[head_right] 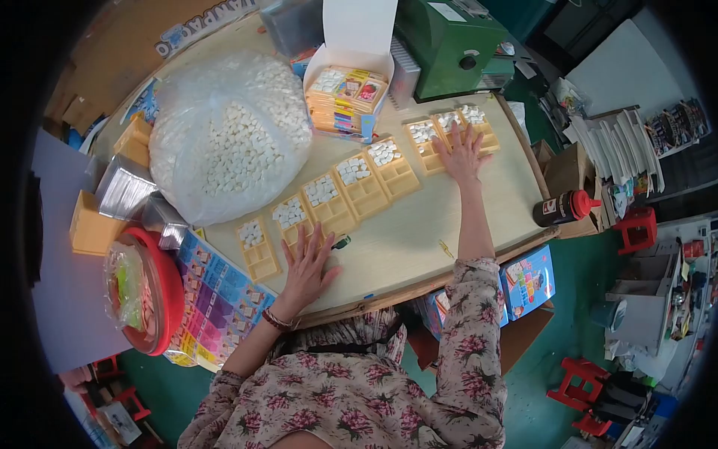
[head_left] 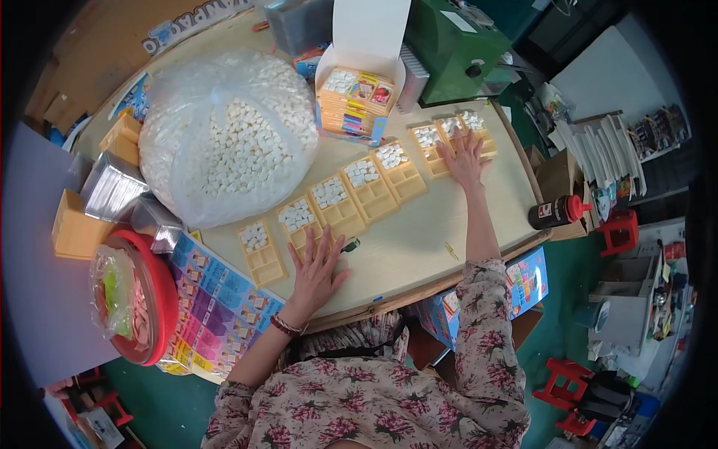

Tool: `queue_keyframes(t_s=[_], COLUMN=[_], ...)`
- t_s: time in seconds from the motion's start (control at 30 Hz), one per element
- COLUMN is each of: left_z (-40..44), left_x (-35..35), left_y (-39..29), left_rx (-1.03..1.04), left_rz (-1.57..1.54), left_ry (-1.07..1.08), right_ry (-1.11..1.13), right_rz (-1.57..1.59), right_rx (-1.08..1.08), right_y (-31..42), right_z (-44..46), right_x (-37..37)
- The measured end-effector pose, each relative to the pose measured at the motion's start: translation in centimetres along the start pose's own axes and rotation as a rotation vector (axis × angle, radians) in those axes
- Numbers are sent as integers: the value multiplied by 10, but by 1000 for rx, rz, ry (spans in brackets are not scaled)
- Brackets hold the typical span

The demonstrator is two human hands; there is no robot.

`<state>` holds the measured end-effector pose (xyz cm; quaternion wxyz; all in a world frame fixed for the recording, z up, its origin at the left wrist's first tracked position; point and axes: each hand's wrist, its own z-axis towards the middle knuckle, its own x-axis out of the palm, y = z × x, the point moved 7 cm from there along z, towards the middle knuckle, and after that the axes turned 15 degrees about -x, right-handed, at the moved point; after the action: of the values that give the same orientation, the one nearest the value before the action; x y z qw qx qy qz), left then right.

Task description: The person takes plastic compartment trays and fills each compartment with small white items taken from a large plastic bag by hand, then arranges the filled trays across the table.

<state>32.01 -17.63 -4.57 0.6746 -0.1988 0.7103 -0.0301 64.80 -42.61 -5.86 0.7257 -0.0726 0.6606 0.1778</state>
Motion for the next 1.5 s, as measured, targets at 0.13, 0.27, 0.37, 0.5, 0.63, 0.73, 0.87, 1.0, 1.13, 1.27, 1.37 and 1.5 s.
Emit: queue_keyframes(t_s=[0.13, 0.27, 0.37, 0.5, 0.63, 0.73, 0.87, 1.0, 1.13, 1.27, 1.37, 1.5], left_z=[-6, -18, -28, -39, -40, -38, -30, -23, -16, -6, 0, -1], left_x=[-6, -15, -23, -36, -22, -15, -8, -6, -6, -5, -4, -4], left_y=[3, 9, 27, 72, 87, 78, 62, 51, 46, 43, 43, 41], left_rx=[-18, -38, -130, -377, -395, -338, -289, -264, -257, -222, -218, -229], left_rz=[0, 36, 67, 120, 26, -24, -69, -68, -97, -103, -108, -120], left_ry=[7, -11, -44, -158, -45, -72, -117, -93, -130, -165, -175, -189], right_ry=[-190, -174, -80, 22, 3, -6, -8, -10, 20, -8, -16, 2], right_rz=[-25, -18, 30, 55, 41, 52, 30, -4, -18, -33, -37, -40], right_rx=[-86, -352, -479, -579, -562, -531, -485, -446, -409, -378, -362, -353], right_y=[25, 100, 140, 172, 167, 155, 145, 136, 133, 131, 128, 127], right_z=[-19, -63, -88, -100, -89, -85, -83, -83, -84, -82, -81, -81], right_x=[-11, -15, -8, -3, 5, 5, 7, 10, 13, 14, 14, 10])
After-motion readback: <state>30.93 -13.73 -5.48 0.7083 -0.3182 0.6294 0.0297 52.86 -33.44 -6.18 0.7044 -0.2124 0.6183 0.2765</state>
